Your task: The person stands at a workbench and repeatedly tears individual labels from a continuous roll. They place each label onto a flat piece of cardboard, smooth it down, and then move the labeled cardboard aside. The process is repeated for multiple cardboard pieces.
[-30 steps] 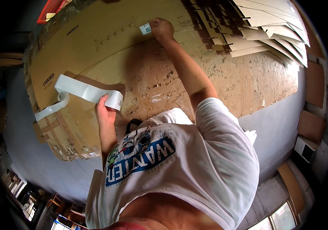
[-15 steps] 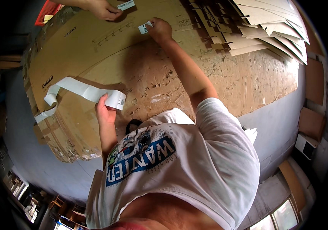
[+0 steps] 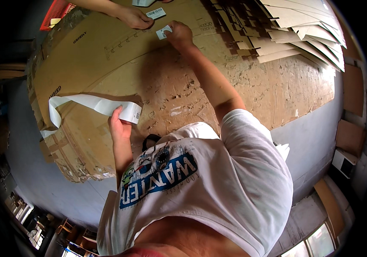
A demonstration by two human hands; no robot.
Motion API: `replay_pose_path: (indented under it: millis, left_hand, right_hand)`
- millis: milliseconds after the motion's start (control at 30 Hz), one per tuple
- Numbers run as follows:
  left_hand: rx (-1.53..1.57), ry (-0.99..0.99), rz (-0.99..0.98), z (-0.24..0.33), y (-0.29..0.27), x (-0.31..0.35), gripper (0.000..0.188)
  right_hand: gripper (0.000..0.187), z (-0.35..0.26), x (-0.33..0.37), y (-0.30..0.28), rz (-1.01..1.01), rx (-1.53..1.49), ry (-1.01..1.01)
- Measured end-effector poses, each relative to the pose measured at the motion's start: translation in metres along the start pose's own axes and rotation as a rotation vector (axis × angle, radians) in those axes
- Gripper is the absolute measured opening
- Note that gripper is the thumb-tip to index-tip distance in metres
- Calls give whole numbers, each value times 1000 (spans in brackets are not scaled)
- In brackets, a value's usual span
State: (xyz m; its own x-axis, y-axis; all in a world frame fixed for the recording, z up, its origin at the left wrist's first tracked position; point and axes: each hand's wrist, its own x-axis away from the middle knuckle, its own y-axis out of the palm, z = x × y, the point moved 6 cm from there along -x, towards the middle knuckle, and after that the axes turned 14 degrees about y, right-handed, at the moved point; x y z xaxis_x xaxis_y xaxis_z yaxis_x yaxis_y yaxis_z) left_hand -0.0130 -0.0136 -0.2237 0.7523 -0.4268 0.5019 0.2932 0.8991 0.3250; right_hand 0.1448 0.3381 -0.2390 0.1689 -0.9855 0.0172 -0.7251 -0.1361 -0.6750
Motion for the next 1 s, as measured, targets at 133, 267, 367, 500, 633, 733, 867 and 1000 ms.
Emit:
replay_pose_path:
  millis: [133,267,367,500,633,733,867,1000]
  left_hand:
    - [6,9,-13,1,1,1,37]
    - [7,-2,7,-1,-3,-2,37]
    - [26,-2,3,-1,-5,-2,36]
    - [53,16,-11,3,-9,0,34]
    - [72,55,25,15,-14,9,32]
    - [85,54,35,23,-17,19,23]
    - [95,42,46,17,-29,22,24]
    - [103,34,31,15,-26,26,24]
  right_hand:
    - [23,1,-2,3,-7,14,-21]
    - [23,-2,-1,2,5,37,-42]
    - [23,-6,1,2,24,61,-66]
    - [26,-12,6,2,88,123,-51]
    - [29,-5,7,-4,87,222,197]
    - [29,1,4,-8,2,153,235]
    - [25,7,-1,-4,-45,98,244]
    - [21,8,9,-11,129,140,138]
